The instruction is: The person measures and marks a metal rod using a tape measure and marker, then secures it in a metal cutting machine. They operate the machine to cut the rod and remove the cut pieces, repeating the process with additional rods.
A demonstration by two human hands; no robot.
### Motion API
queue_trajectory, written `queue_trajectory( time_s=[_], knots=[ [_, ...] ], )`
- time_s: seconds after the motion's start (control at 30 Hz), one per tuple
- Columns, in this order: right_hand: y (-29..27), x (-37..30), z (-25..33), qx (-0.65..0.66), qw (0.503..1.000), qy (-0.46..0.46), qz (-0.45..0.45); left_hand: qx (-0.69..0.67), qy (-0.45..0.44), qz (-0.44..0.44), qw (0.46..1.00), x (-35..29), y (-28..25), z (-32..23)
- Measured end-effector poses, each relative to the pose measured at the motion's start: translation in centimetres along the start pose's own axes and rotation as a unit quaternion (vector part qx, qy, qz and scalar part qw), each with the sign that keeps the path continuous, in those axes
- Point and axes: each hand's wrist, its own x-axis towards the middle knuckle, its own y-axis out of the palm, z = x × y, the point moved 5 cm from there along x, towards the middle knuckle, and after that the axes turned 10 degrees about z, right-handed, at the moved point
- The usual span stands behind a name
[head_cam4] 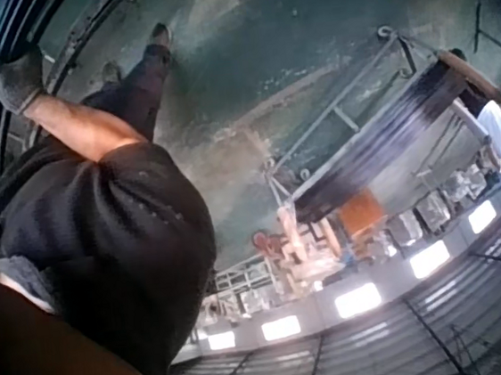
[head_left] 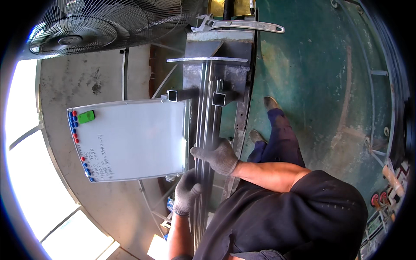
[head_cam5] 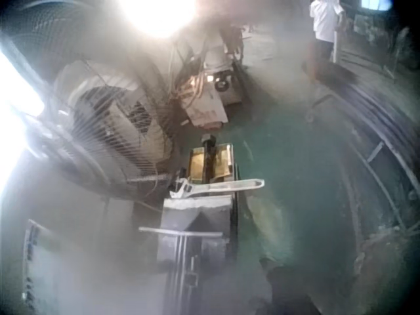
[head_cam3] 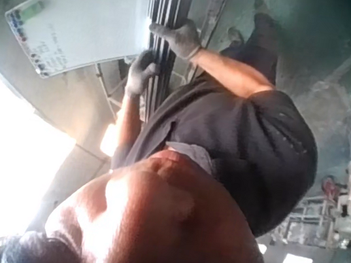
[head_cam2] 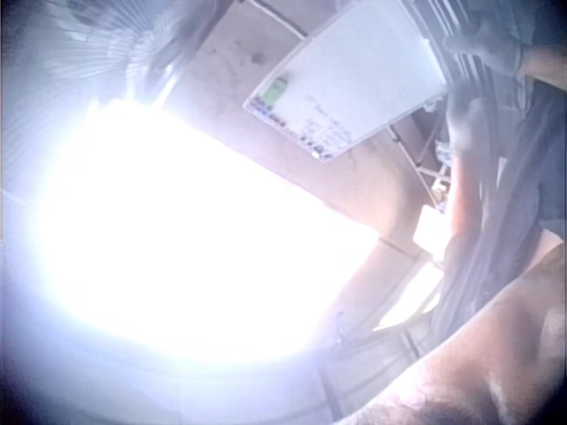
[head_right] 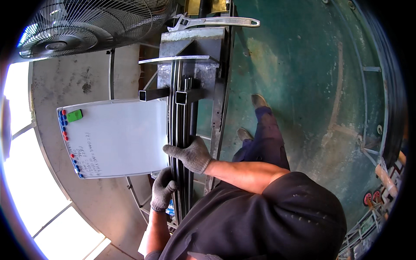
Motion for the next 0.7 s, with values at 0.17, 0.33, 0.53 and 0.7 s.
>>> queue_trajectory(
  time_s=[0.17,0.33,0.53,0.7],
  knots=[
    [-1.7,0.6,0.0,0.015,0.995,-0.093,0.038,-0.016,-0.005,0.012,1.0,0.2,-1.2,0.8],
    [-0.7,1.7,-0.3,0.149,0.985,-0.078,-0.031,-0.114,-0.091,0.091,0.985,0.9,-3.1,5.2],
    [-0.1,1.8,1.5,0.106,0.99,-0.062,-0.066,-0.032,-0.038,0.126,0.991,3.6,-1.2,1.0],
    [-1.0,2.1,2.0,-0.1,0.985,-0.068,-0.124,-0.003,-0.014,0.071,0.997,3.8,-1.2,1.1]
  ],
)
